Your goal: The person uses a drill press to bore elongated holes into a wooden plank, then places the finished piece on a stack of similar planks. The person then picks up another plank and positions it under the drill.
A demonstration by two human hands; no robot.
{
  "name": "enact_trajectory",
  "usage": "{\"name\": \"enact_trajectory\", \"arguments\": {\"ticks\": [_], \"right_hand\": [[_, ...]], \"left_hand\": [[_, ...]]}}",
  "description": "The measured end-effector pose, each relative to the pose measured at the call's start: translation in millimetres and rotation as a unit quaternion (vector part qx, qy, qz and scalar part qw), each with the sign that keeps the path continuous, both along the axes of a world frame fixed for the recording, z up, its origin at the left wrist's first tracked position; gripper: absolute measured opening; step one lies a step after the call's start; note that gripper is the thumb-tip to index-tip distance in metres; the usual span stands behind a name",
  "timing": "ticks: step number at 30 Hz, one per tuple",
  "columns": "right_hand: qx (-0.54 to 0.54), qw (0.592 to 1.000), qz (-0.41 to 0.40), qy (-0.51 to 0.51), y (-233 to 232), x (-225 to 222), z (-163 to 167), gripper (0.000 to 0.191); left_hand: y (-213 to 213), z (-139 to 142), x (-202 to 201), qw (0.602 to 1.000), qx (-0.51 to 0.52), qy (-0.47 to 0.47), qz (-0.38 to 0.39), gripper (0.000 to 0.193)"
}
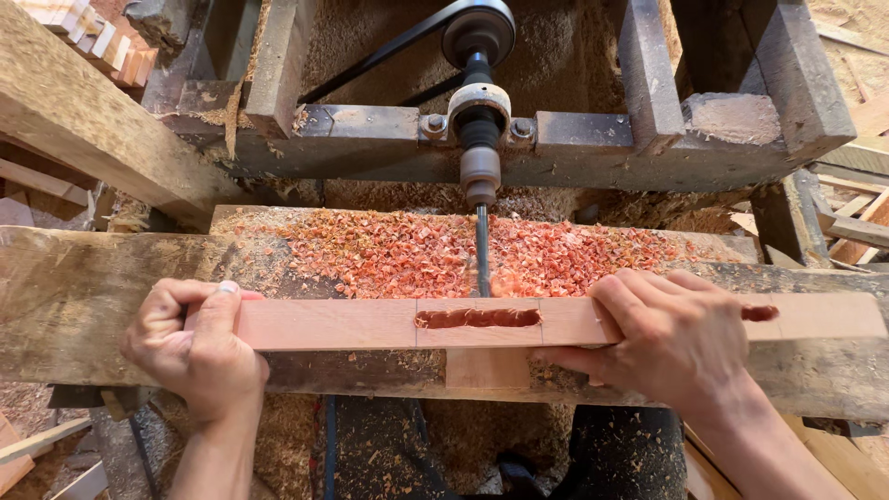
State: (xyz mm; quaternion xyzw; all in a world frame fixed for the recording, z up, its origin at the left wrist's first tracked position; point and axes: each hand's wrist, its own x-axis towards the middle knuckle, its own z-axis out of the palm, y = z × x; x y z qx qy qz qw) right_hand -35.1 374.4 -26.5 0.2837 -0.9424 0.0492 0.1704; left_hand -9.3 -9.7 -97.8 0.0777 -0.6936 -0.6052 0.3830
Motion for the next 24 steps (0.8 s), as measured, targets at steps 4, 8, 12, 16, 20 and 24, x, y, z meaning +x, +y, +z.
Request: {"name": "enact_trajectory", "arguments": {"ticks": [4, 8, 12, 16, 20, 24], "right_hand": [[-0.002, 1.000, -0.008, 0.000, 5.6, 2.8, -6.8, 0.061], [0.048, 0.992, -0.081, -0.079, -2.2, 19.2, -0.9, 0.062], [-0.018, 0.999, -0.045, -0.020, -26.6, 14.3, 36.0, 0.067], [-0.015, 0.999, -0.040, -0.009, -35.3, 27.8, 55.5, 0.065], [0.042, 0.990, -0.102, -0.082, -27.7, 9.6, 38.2, 0.064], [0.064, 0.984, -0.114, -0.117, -5.0, 19.7, 4.0, 0.064]], "left_hand": [[0.9, 5.3, 2.0, 0.999, -0.036, -0.009, 0.008, 0.022], [-1.7, 9.7, -0.6, 0.992, -0.106, -0.062, 0.019, 0.027], [-2.9, 14.4, -9.5, 0.995, -0.088, -0.041, 0.028, 0.024], [-4.0, 14.6, -12.7, 0.990, -0.118, -0.068, 0.035, 0.022], [-3.4, 14.8, -12.0, 0.992, -0.109, -0.049, 0.042, 0.020], [-2.1, 14.4, 5.0, 0.997, -0.040, -0.066, 0.011, 0.018]]}}
